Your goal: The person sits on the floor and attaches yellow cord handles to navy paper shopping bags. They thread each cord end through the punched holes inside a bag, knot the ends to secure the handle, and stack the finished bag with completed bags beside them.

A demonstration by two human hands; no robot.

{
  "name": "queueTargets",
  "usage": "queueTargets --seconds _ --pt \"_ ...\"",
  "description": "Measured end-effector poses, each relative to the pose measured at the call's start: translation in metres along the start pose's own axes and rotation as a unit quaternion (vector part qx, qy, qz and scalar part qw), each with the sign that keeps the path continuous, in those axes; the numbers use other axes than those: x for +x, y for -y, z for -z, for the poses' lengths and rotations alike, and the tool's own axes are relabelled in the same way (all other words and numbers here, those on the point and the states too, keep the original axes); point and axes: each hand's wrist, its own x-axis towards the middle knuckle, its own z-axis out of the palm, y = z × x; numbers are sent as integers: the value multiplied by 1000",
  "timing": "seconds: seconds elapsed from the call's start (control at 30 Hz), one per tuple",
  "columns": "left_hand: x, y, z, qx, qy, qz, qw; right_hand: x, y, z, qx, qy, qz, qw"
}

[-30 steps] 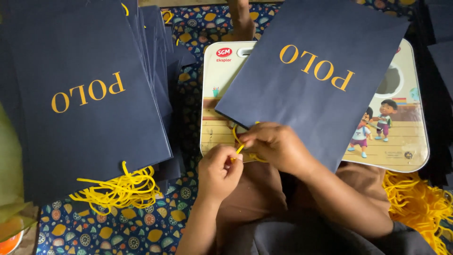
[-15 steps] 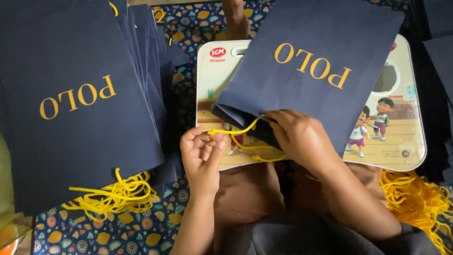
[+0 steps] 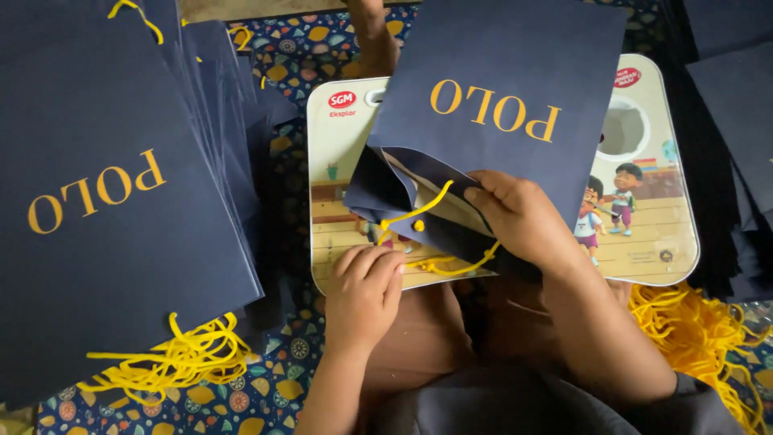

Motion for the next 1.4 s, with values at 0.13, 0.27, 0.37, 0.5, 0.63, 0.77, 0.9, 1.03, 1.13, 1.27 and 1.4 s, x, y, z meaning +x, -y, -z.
queueTargets --seconds 0.13,0.27,0.37,0.5,0.63,0.77,0.9,1.03,1.13,1.27,1.4 --pt "-1 -6 2 -2 -3 4 1000 -3 1 1 22 -1 19 1000" --pt "-3 -5 0 -13 -33 48 998 -3 5 2 27 -2 26 999" --pt "-2 -2 -4 -35 -86 117 989 -3 10 2 35 2 18 999" --pt "18 -3 -3 -44 -105 148 982 -2 2 -2 22 16 13 1000" --pt "10 6 -18 9 -92 117 989 -7 7 -2 12 27 35 999" --pt "6 -1 -12 6 -138 128 982 -14 15 -8 -46 -8 190 981" --pt "9 -17 9 -6 -164 82 983 -32 35 -24 -76 -66 361 927" --pt "15 -31 19 -35 -160 74 984 -37 43 -32 -36 -56 380 923" --pt "15 -38 21 -51 -157 66 984 -40 41 -32 22 -34 365 930" --pt "19 -51 26 -63 -154 54 985 -41 34 -32 128 25 319 939" --pt "29 -73 46 -213 -34 136 967 -41 33 -22 184 89 237 950"
